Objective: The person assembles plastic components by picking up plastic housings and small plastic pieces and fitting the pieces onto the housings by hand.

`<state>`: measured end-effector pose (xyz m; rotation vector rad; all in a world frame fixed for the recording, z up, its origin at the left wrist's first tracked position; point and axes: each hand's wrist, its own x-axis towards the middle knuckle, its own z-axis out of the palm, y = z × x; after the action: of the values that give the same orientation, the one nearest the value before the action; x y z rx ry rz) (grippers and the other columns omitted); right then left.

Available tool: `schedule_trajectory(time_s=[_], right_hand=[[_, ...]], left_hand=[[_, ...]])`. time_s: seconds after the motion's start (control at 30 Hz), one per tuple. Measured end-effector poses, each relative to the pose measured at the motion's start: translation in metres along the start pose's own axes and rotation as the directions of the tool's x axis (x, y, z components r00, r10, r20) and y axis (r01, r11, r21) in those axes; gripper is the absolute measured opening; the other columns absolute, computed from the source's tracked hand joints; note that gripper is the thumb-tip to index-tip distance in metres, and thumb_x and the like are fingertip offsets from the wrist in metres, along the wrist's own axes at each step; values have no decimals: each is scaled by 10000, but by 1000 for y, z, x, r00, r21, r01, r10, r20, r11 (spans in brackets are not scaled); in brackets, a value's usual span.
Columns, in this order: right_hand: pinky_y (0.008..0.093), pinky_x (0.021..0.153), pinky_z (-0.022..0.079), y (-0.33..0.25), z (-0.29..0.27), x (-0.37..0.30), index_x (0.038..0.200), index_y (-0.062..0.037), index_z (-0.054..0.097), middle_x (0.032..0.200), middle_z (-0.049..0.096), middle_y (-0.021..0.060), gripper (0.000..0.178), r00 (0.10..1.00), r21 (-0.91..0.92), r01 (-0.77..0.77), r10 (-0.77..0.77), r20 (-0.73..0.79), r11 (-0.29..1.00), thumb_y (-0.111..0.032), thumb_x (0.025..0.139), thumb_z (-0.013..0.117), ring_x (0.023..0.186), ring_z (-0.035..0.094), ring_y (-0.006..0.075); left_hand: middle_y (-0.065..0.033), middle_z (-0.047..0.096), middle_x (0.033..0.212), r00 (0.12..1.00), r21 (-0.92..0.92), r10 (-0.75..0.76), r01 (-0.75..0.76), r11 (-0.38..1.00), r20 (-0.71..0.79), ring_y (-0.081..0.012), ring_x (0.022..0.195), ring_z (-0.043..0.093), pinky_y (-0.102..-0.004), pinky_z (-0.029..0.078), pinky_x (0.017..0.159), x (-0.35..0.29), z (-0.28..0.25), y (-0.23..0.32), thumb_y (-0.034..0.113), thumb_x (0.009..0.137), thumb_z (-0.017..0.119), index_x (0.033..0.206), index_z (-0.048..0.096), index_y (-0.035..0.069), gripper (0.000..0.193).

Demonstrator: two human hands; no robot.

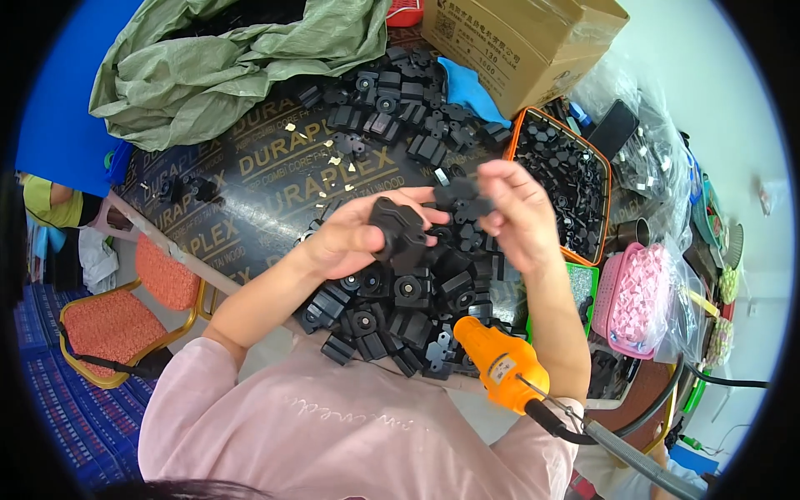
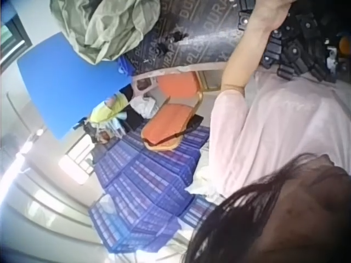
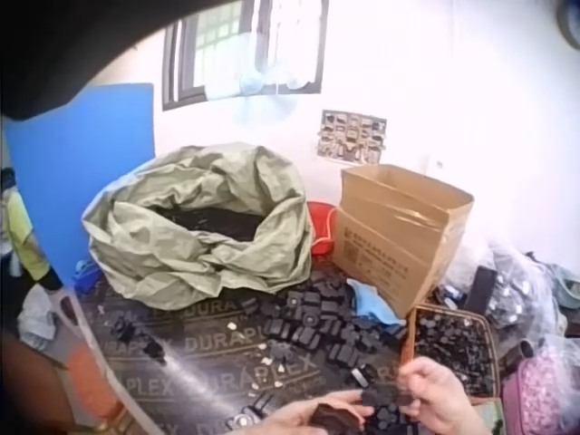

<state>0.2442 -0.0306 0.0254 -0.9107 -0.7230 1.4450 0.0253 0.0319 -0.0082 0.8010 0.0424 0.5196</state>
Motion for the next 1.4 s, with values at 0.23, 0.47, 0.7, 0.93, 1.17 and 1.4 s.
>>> schedule_trajectory(time_s=[0.23,0.47,0.7,0.93,1.17,1.4], right_hand=[[199,626,418,-5,33,-4,982,-28,622,844,582,4,169,996,-581,62,-87,-16,812,-105,835,594,735,525,69],[194,569,413,-13,44,-8,1109,-79,576,806,561,7,316,982,-819,185,-134,132,544,-24,798,600,635,490,58],[204,539,460,-39,31,-25,1079,40,538,850,619,101,273,937,-293,116,-7,350,949,42,806,548,607,570,95],[203,558,457,-26,31,-18,1084,12,558,870,618,71,266,938,-351,-30,147,313,936,4,819,567,628,551,86],[206,582,471,-27,36,-19,1088,-5,575,910,625,63,263,919,-462,-92,254,302,882,7,825,565,652,549,70],[209,582,482,-26,33,-22,1088,-4,578,927,630,58,268,904,-474,-94,275,328,876,3,821,577,680,559,75]], left_hand=[[-2,399,897,991,406,116,-81,910,-61,-112,875,468,-234,387,780,3,15,13,164,704,753,1000,564,35,374],[-84,448,1060,958,813,284,-194,549,36,-213,1005,463,-291,375,862,-9,22,12,189,664,771,1071,533,66,487],[-67,507,1099,967,682,254,-170,711,-24,-135,997,516,-271,436,851,-13,17,13,117,690,754,1142,500,35,525],[-49,549,1039,989,546,138,-84,834,-59,-129,965,543,-275,442,856,-14,24,16,101,683,761,1132,511,18,520],[-76,584,1004,998,630,68,-58,774,9,-135,932,562,-272,446,834,-15,23,19,131,684,762,1128,512,3,525],[-97,602,967,999,677,38,-52,734,36,-165,891,591,-278,456,799,-16,24,22,181,683,764,1110,517,-5,527]])
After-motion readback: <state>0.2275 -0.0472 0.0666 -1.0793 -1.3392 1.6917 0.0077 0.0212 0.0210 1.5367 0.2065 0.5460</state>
